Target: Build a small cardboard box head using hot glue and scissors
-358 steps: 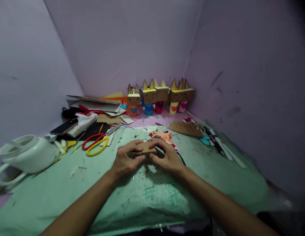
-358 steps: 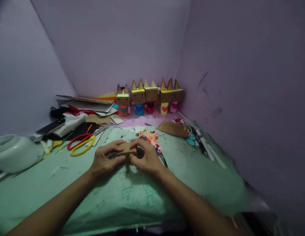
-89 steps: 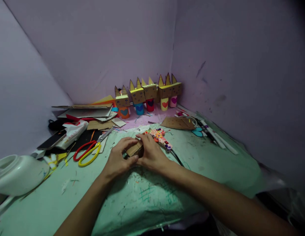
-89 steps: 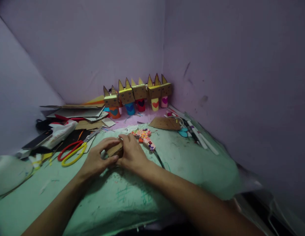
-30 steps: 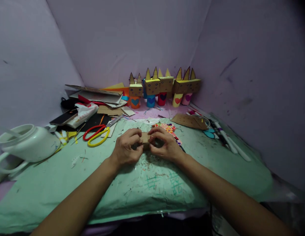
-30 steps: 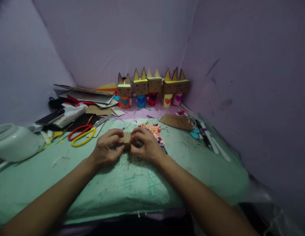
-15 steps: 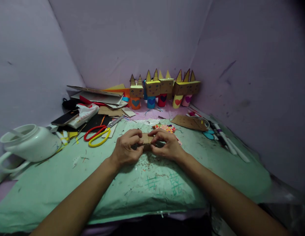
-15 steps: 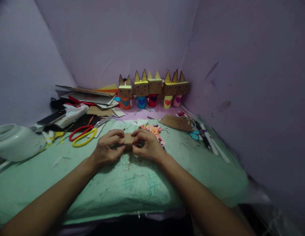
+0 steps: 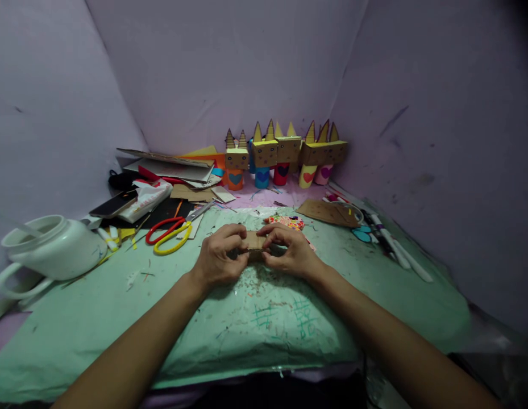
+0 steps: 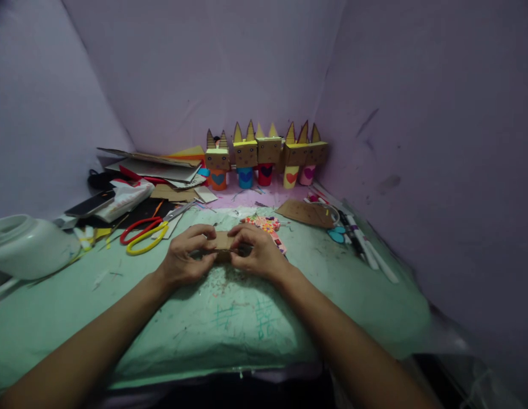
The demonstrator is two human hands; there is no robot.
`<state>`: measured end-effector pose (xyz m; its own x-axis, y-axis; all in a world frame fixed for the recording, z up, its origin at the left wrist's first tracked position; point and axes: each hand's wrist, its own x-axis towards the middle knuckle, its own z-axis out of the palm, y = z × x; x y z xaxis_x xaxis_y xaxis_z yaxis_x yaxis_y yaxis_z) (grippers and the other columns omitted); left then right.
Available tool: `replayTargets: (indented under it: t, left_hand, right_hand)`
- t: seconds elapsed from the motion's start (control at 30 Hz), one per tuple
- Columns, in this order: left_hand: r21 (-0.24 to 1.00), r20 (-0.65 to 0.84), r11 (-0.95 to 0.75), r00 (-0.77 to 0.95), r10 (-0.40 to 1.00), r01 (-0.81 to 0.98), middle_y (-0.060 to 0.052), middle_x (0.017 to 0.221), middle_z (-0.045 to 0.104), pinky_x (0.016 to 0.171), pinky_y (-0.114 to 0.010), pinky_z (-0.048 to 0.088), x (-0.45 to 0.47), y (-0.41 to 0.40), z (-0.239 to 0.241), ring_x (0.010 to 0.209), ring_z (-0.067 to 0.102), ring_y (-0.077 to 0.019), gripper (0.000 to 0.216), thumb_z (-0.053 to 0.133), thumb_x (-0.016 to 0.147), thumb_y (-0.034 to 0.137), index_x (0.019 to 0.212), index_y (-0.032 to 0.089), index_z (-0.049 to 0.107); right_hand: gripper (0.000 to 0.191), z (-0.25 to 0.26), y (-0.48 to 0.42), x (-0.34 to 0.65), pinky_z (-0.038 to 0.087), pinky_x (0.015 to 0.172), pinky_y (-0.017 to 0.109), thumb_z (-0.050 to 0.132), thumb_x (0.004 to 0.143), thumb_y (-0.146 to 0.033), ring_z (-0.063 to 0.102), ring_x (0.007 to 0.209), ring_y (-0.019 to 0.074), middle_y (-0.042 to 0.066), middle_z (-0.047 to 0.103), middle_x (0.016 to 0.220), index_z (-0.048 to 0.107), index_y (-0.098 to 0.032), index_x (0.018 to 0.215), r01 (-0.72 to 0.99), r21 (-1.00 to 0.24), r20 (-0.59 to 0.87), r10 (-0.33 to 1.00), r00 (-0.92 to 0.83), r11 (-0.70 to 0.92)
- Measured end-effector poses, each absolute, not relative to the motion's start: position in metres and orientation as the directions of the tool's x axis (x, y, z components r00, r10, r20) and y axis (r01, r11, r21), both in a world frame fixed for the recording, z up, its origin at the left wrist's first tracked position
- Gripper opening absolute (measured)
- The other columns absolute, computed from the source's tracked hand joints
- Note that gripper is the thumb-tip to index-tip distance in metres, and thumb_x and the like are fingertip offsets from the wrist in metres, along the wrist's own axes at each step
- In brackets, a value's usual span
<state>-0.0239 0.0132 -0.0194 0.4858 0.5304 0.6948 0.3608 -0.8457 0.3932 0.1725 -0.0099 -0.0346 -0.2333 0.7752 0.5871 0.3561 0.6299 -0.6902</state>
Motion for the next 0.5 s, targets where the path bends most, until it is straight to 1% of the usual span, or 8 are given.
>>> replayTargets:
  t: [0.07, 0.2, 0.33, 0.5]
  left_hand:
    - [0.394, 0.700, -0.848, 0.482, 0.527, 0.354, -0.010, 0.087, 0.063, 0.069, -0.029, 0.053, -0.0239, 0.0132, -0.0194, 0.081, 0.064, -0.0197, 0.008, 0.056, 0.065, 0.010, 0.061, 0.017, 0.055]
    - [0.402, 0.705, -0.847, 0.473, 0.528, 0.346, -0.011, 0.088, 0.064, 0.068, -0.029, 0.053, -0.0243, 0.0130, -0.0198, 0.082, 0.064, -0.0204, 0.008, 0.057, 0.066, 0.010, 0.061, 0.016, 0.056]
    - [0.401, 0.709, -0.852, 0.475, 0.522, 0.337, -0.009, 0.087, 0.064, 0.069, -0.029, 0.053, -0.0248, 0.0136, -0.0198, 0.081, 0.064, -0.0199, 0.009, 0.058, 0.067, 0.011, 0.061, 0.016, 0.056]
    - [0.406, 0.712, -0.856, 0.476, 0.516, 0.321, -0.009, 0.087, 0.064, 0.066, -0.029, 0.052, -0.0259, 0.0151, -0.0207, 0.080, 0.063, -0.0191, 0.009, 0.059, 0.068, 0.011, 0.061, 0.016, 0.057]
  right_hand:
    - [0.011, -0.0351, -0.0096, 0.1732, 0.054, 0.078, 0.036, 0.065, 0.064, -0.009, 0.064, 0.094, 0.0207, 0.010, 0.066, 0.100, 0.061, -0.019, 0.069, 0.355, -0.684, 0.596, 0.769, -0.232, 0.637]
    - [0.012, -0.0355, -0.0076, 0.1737, 0.051, 0.085, 0.038, 0.067, 0.063, -0.010, 0.065, 0.092, 0.0205, 0.008, 0.068, 0.096, 0.059, -0.020, 0.063, 0.347, -0.656, 0.638, 0.738, -0.219, 0.670]
    - [0.013, -0.0356, -0.0068, 0.1736, 0.048, 0.090, 0.041, 0.068, 0.064, -0.012, 0.065, 0.094, 0.0214, 0.008, 0.069, 0.096, 0.059, -0.021, 0.063, 0.347, -0.659, 0.636, 0.741, -0.217, 0.667]
    - [0.013, -0.0360, -0.0074, 0.1731, 0.048, 0.090, 0.042, 0.067, 0.063, -0.011, 0.065, 0.094, 0.0221, 0.008, 0.069, 0.096, 0.059, -0.021, 0.063, 0.347, -0.667, 0.630, 0.747, -0.209, 0.660]
